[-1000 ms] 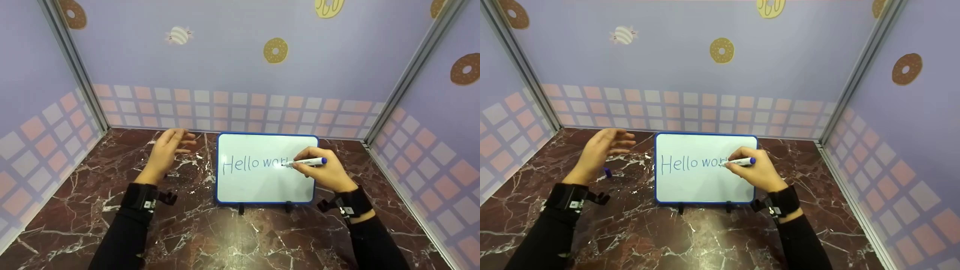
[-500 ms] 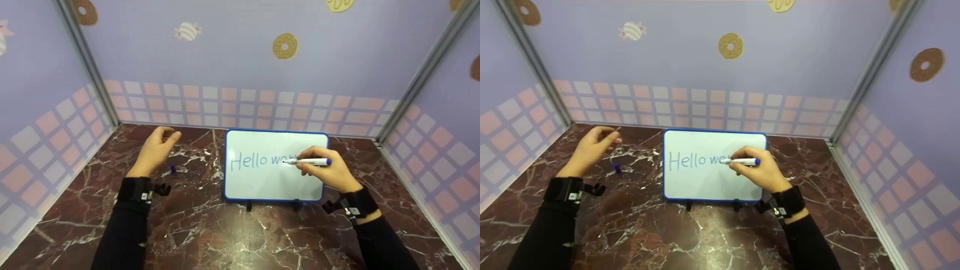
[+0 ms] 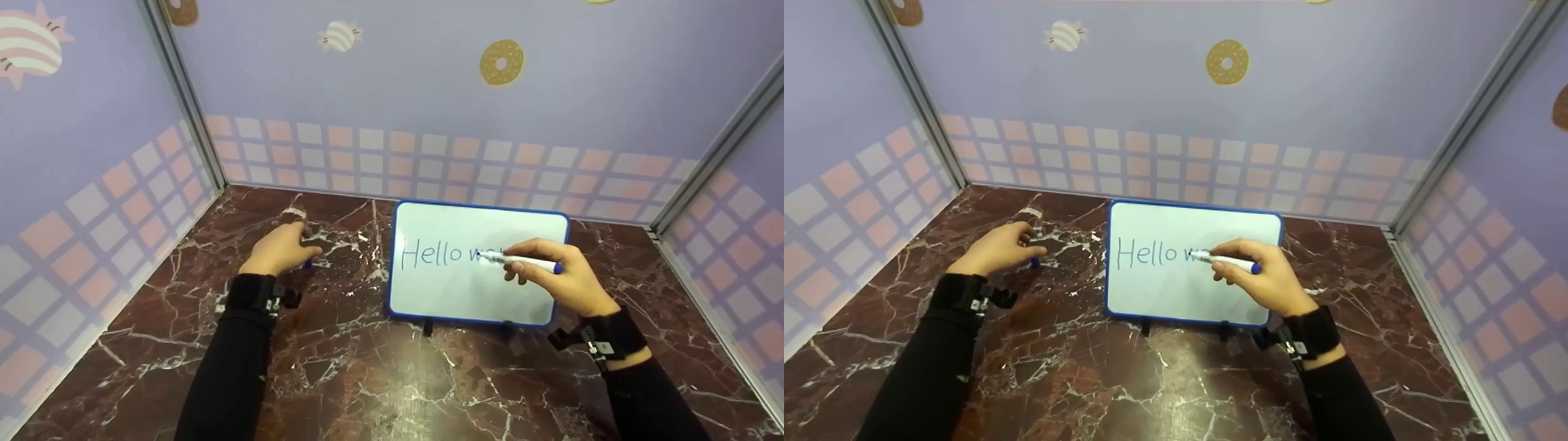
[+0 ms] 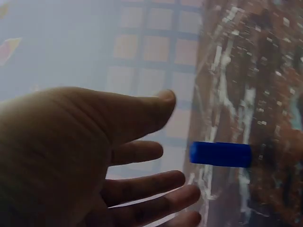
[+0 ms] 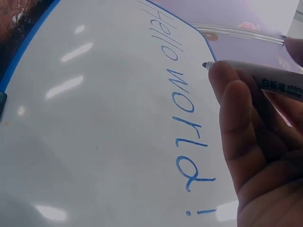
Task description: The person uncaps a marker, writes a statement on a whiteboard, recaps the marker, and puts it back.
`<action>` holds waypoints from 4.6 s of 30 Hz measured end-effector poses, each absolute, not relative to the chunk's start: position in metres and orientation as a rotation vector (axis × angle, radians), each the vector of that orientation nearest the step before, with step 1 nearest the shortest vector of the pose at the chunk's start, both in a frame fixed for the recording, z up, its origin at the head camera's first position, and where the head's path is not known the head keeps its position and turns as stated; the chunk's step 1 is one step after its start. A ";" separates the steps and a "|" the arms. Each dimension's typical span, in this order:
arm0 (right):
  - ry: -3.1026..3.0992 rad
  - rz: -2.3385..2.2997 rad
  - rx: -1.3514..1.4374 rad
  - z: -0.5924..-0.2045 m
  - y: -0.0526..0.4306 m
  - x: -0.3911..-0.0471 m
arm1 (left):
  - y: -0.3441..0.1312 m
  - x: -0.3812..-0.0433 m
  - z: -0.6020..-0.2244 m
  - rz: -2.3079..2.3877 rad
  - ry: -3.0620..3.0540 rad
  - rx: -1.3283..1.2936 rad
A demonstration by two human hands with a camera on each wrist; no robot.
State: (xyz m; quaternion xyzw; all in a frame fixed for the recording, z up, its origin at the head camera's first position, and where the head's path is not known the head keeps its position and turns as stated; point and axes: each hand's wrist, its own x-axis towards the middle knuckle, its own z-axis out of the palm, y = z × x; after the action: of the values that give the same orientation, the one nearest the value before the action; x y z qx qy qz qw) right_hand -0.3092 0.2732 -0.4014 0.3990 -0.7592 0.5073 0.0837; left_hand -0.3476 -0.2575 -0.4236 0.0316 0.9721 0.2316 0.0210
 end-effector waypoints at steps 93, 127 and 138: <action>-1.979 1.901 1.462 -0.387 0.235 -0.277 | -0.080 -0.276 -0.387 1.701 2.540 1.555; -1.446 1.299 1.598 -0.339 0.208 -0.216 | -0.051 -0.207 -0.346 1.541 2.767 2.495; -1.461 1.283 1.604 -0.340 0.210 -0.216 | -0.048 -0.205 -0.349 1.525 2.804 2.493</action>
State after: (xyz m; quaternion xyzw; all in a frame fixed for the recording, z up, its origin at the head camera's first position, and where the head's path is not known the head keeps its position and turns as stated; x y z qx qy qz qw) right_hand -0.2162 0.2099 -0.3397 0.6061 -0.5517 0.4847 0.3055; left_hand -0.2049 -0.0479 -0.3494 0.5531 0.6221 0.3383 -0.4389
